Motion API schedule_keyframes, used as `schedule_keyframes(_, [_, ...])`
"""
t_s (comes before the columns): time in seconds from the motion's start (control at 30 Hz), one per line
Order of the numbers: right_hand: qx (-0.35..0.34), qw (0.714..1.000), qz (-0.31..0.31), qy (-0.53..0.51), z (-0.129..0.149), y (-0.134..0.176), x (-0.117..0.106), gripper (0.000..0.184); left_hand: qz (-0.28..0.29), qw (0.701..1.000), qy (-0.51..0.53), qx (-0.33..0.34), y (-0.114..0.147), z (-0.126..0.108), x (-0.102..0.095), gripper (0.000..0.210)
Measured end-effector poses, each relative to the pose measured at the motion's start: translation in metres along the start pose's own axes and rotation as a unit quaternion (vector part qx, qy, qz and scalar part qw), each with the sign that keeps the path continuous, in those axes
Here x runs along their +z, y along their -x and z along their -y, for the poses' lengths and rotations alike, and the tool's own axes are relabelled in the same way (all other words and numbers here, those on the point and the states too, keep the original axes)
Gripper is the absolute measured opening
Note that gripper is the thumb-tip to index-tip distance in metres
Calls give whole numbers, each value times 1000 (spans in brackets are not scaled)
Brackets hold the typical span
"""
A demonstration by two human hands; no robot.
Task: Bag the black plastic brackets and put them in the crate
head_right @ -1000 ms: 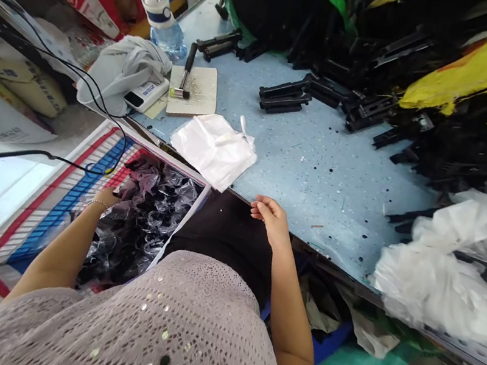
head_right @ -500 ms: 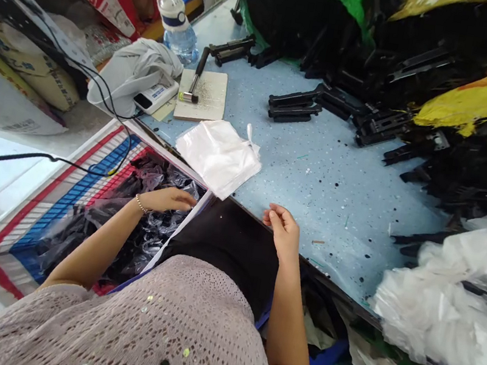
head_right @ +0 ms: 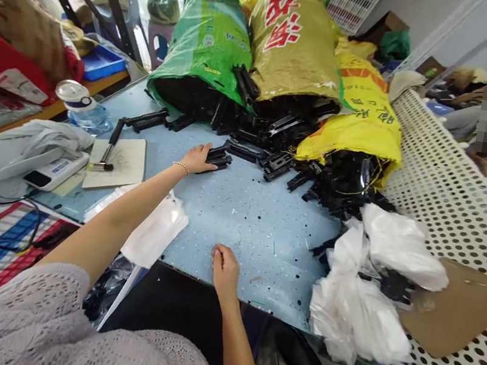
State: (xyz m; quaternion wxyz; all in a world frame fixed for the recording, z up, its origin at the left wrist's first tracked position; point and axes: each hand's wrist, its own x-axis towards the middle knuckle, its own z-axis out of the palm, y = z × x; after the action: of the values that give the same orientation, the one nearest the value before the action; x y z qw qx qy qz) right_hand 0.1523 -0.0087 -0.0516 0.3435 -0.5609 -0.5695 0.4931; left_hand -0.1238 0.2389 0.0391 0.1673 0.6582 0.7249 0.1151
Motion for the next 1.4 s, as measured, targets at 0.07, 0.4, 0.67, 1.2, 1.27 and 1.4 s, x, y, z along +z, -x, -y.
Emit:
schedule_keyframes(0.07, [1,1000,-2,-14,-2,-2,0,35,19,999,-17,-34,-3,-17,13,92])
schedule_keyframes(0.4, [53,993,25,-99,4,-12,-6,38,-32,990,-35,133,123,-87,85,38])
schedule_keyframes(0.67, [-32,979,-104,-172,44,-19,-44,60,118,854,499,91,185,-82,52,40])
schedule_keyframes(1.2, [-40,991,122,-44,90,-4,-37,59,203,640,728,-139,268,-85,52,50])
schedule_keyframes(1.27, [-103,984,142,17,86,14,-32,56,207,638,727,-149,263,-82,51,52])
schedule_keyframes(1.4, [-233,942,145,191,83,42,-29,48,226,677,683,-155,254,-74,57,62])
